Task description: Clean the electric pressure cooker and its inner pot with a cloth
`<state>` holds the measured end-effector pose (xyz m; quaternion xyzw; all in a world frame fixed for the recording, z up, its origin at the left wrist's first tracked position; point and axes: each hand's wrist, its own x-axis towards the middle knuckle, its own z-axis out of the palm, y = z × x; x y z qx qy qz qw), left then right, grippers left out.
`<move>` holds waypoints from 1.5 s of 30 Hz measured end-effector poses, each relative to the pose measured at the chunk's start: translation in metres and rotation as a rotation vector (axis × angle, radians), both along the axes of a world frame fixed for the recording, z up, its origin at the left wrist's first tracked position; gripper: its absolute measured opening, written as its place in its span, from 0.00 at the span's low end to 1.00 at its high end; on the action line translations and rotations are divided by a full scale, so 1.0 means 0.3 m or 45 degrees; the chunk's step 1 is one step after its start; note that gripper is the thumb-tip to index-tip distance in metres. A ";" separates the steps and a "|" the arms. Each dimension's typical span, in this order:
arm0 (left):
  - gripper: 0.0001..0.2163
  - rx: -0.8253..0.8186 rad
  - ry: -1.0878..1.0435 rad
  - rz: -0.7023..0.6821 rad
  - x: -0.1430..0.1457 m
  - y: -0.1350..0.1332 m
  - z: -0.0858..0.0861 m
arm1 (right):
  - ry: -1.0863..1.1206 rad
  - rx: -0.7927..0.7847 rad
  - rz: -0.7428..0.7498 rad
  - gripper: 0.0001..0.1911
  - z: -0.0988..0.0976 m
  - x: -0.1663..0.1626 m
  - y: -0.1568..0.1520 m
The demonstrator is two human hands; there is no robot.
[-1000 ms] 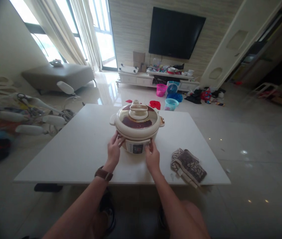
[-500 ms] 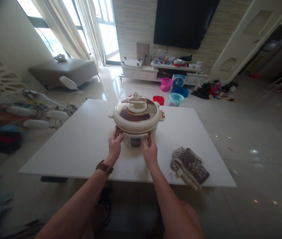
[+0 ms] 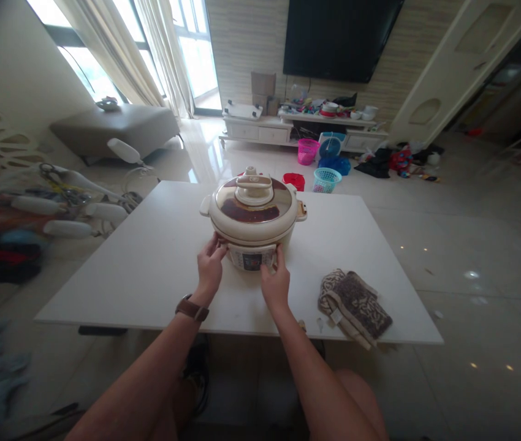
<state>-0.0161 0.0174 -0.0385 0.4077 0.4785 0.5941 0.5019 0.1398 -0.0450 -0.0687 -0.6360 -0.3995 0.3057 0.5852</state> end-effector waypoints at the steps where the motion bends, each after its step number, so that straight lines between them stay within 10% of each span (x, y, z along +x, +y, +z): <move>1: 0.24 0.019 0.017 0.048 -0.002 0.001 0.003 | 0.009 0.012 -0.004 0.43 -0.003 0.000 0.001; 45: 0.29 0.068 0.188 0.105 -0.034 0.024 -0.051 | -0.073 0.008 0.048 0.42 -0.019 0.019 0.002</move>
